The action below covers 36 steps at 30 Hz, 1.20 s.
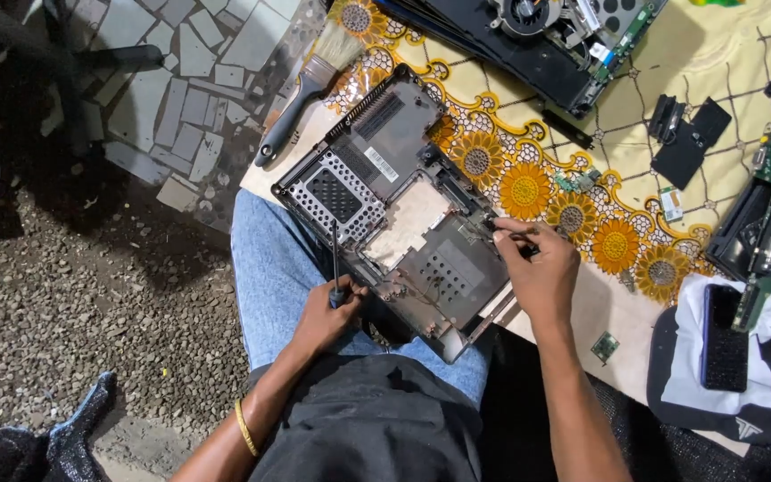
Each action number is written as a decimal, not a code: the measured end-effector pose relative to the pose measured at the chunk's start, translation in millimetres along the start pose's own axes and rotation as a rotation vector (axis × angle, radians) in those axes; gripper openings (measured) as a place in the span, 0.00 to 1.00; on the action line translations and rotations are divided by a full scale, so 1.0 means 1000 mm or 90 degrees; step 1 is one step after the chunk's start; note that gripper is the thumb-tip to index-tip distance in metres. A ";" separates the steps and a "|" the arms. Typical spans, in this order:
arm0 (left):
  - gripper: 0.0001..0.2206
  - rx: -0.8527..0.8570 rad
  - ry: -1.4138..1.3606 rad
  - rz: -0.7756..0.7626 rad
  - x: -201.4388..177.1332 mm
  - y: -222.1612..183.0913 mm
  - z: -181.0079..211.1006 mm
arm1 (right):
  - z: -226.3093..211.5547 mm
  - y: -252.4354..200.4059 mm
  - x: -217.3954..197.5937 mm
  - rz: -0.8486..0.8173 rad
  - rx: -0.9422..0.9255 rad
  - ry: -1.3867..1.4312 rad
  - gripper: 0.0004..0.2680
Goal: Disassembling a laptop by removing the motherboard and the hard drive caddy using a screwdriver.
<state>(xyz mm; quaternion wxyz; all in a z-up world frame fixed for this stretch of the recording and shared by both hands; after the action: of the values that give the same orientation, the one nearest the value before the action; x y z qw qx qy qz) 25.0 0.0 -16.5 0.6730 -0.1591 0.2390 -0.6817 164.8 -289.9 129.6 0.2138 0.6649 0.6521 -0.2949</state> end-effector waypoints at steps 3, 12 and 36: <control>0.06 0.012 0.011 0.001 -0.001 0.002 -0.002 | -0.007 -0.005 -0.001 -0.004 0.025 -0.053 0.05; 0.06 0.009 -0.007 0.000 0.002 0.005 -0.004 | -0.030 -0.023 0.005 -0.008 -0.021 -0.105 0.11; 0.06 0.003 0.045 0.009 0.011 0.015 -0.035 | 0.015 -0.022 0.014 0.164 -0.128 0.022 0.03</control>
<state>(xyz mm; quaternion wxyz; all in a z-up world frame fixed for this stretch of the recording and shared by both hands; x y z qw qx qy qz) 18.3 -7.1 -54.9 0.6694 -0.1318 0.2619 -0.6826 140.9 -288.4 111.6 0.3040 0.7233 0.5911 -0.1872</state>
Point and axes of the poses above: each hand's wrist, its own y-axis towards the middle knuckle, its own x-axis out of the palm, z = x × y, the point moved 3 cm from there along y, towards the middle knuckle, and after that the axes turned 1 degree about z, right-handed, at the moved point
